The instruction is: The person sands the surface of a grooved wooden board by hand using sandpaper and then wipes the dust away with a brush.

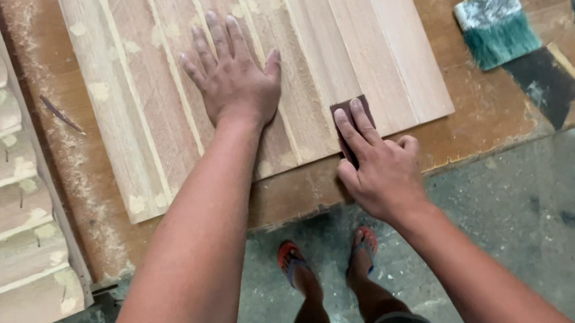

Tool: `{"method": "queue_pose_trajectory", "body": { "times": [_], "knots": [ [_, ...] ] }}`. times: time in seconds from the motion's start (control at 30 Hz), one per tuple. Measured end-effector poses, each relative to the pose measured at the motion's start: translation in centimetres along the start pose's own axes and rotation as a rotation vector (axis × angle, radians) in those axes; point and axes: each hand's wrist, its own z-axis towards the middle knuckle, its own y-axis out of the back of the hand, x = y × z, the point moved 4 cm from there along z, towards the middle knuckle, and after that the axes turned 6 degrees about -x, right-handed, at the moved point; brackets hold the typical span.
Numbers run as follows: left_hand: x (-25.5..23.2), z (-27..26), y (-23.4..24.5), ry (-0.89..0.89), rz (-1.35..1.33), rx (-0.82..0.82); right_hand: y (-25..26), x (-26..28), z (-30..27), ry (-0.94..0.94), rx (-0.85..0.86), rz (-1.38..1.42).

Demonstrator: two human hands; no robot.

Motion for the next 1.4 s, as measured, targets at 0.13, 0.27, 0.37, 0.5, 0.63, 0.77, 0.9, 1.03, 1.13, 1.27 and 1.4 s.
{"method": "queue_pose_trajectory", "body": {
  "times": [0.13,0.27,0.37,0.5,0.63,0.77,0.9,1.03,1.13,1.27,1.4],
  "knots": [
    [-0.4,0.2,0.6,-0.003,-0.005,0.014,-0.7,-1.0,-2.4,0.053,-0.059,-0.029],
    [-0.3,0.2,1.0,-0.002,0.015,0.029,0.0,0.2,1.4,0.014,-0.007,-0.048],
    [-0.2,0.3,0.2,0.002,-0.003,0.02,0.0,-0.3,-2.0,0.027,-0.024,-0.014],
    [0.1,1.0,0.0,0.004,0.008,-0.046,-0.1,0.1,-0.8,0.0,0.015,-0.016],
    [-0.1,0.0,0.6,0.005,0.023,0.005,1.3,0.4,-1.5,-0.041,0.096,0.016],
    [-0.1,0.4,0.1,0.008,0.029,0.002,0.6,-1.0,-5.6,-0.047,0.099,0.085],
    [-0.1,0.5,0.6,0.007,0.04,-0.003,-1.4,-1.7,-1.0,0.07,-0.04,-0.013],
    [-0.2,-0.1,0.4,0.002,0.006,0.014,-2.0,-2.2,-3.3,0.099,-0.086,-0.081],
    [0.1,0.7,0.0,0.002,-0.005,-0.017,-1.3,-1.2,-0.7,0.069,-0.058,-0.037],
    [0.3,0.7,-0.7,0.001,0.007,-0.033,0.1,0.0,-1.4,-0.031,0.03,0.025],
    [0.2,0.6,0.1,-0.004,0.005,0.0,-1.5,-1.3,-1.8,0.013,-0.009,0.017]
  ]
}}
